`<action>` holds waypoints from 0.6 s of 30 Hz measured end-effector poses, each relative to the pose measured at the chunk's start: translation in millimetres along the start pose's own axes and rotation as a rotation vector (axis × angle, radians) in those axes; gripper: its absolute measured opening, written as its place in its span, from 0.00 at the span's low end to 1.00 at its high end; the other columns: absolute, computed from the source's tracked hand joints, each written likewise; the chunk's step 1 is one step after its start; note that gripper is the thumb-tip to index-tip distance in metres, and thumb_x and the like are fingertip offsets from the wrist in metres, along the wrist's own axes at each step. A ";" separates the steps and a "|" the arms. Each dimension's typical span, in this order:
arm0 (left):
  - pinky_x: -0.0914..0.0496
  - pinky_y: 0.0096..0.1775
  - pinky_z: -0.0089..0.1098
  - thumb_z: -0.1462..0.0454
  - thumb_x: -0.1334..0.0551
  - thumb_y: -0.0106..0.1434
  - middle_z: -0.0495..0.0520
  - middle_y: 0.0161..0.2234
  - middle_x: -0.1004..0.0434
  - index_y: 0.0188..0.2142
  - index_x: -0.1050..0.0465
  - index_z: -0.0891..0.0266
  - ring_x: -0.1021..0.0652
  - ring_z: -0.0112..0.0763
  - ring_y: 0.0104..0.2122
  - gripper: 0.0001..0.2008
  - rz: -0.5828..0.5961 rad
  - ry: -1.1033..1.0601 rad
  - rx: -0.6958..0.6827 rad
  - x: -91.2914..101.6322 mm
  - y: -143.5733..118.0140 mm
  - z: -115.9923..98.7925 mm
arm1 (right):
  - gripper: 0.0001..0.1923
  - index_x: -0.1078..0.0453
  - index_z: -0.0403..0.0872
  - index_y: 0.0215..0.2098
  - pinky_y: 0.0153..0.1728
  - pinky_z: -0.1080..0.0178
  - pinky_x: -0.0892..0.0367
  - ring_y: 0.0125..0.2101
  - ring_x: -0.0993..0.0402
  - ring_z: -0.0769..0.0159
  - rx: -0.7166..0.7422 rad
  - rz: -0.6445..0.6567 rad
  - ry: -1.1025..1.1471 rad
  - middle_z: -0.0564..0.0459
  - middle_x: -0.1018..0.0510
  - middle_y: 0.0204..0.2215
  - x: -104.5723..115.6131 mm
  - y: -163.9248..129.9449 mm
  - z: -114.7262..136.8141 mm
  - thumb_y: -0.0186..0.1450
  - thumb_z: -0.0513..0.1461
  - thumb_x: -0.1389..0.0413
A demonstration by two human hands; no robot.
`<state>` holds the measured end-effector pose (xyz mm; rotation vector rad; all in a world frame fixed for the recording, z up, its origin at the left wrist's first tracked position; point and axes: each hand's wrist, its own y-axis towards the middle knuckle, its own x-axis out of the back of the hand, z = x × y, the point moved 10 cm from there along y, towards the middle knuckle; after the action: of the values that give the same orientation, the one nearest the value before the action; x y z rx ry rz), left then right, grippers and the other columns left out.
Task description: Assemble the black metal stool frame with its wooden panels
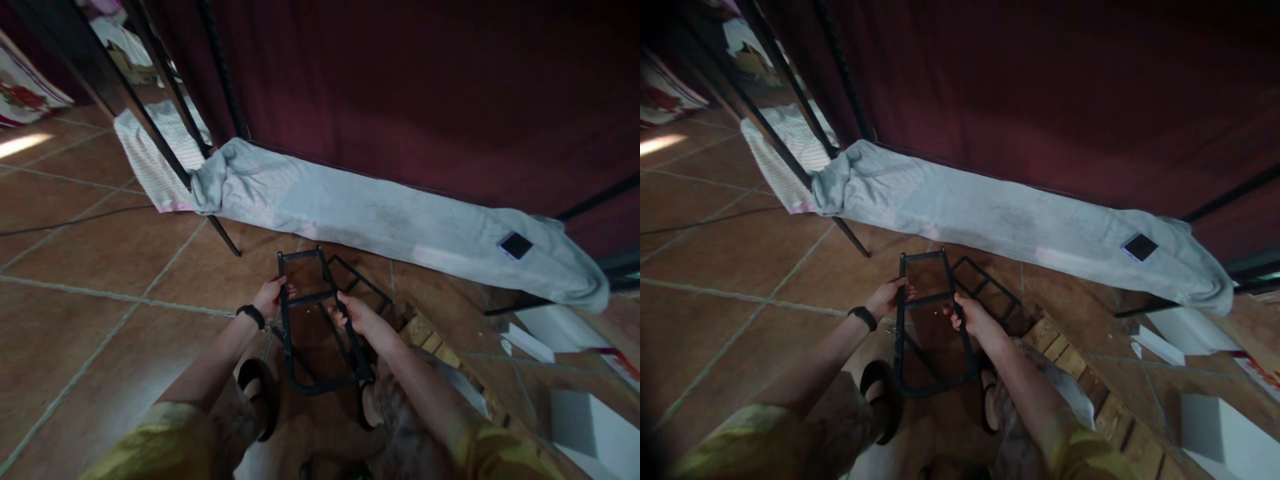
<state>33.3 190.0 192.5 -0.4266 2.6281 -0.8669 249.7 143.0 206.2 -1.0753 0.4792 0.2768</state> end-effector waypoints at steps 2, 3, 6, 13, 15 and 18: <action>0.26 0.25 0.31 0.69 0.43 0.62 0.54 0.25 0.25 0.42 0.34 0.67 0.23 0.30 0.22 0.08 0.003 0.034 0.029 0.9 -23.4 6.9 | 0.08 0.43 0.48 0.36 0.12 0.77 0.53 0.13 0.43 0.76 -0.019 -0.005 0.017 0.52 0.28 0.22 -0.9 -2.7 0.7 0.70 0.44 0.56; 0.27 0.25 0.30 0.70 0.43 0.61 0.55 0.26 0.25 0.43 0.33 0.67 0.24 0.30 0.21 0.09 0.004 0.047 0.036 2.7 -36.3 8.2 | 0.08 0.43 0.48 0.36 0.12 0.77 0.52 0.13 0.43 0.77 -0.027 -0.006 0.024 0.52 0.28 0.22 -1.5 -4.5 1.2 0.70 0.44 0.56; 0.27 0.26 0.30 0.72 0.42 0.57 0.54 0.29 0.23 0.51 0.35 0.64 0.23 0.30 0.23 0.21 0.020 0.115 0.023 9.6 -74.6 6.6 | 0.09 0.43 0.47 0.35 0.12 0.77 0.52 0.13 0.44 0.77 -0.048 -0.002 0.033 0.52 0.29 0.22 -3.2 -10.1 2.8 0.70 0.43 0.56; 0.31 0.48 0.38 0.60 0.40 0.57 0.59 0.45 0.23 0.47 0.27 0.64 0.25 0.40 0.47 0.18 -0.032 0.683 -0.528 -10.0 -145.7 -42.7 | 0.10 0.44 0.48 0.33 0.12 0.77 0.50 0.14 0.44 0.77 -0.053 -0.008 0.066 0.54 0.30 0.24 -8.4 -11.9 5.7 0.70 0.43 0.56; 0.34 0.52 0.39 0.57 0.41 0.60 0.58 0.49 0.25 0.48 0.27 0.62 0.26 0.40 0.50 0.19 0.101 0.802 -0.666 -41.4 -168.0 -50.8 | 0.09 0.44 0.48 0.34 0.12 0.77 0.51 0.14 0.44 0.77 -0.051 -0.009 0.072 0.54 0.31 0.23 -10.2 -10.5 6.6 0.70 0.43 0.57; 0.33 0.51 0.34 0.54 0.45 0.64 0.55 0.49 0.24 0.48 0.27 0.58 0.25 0.36 0.48 0.18 0.449 0.981 -0.668 -88.4 -200.1 -35.1 | 0.09 0.43 0.47 0.35 0.12 0.77 0.51 0.14 0.44 0.77 -0.050 -0.011 0.074 0.55 0.31 0.23 -12.0 -9.6 8.5 0.71 0.43 0.58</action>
<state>133.2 87.9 361.9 0.6124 3.6363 0.0368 245.5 146.3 222.9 -1.1395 0.5349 0.2415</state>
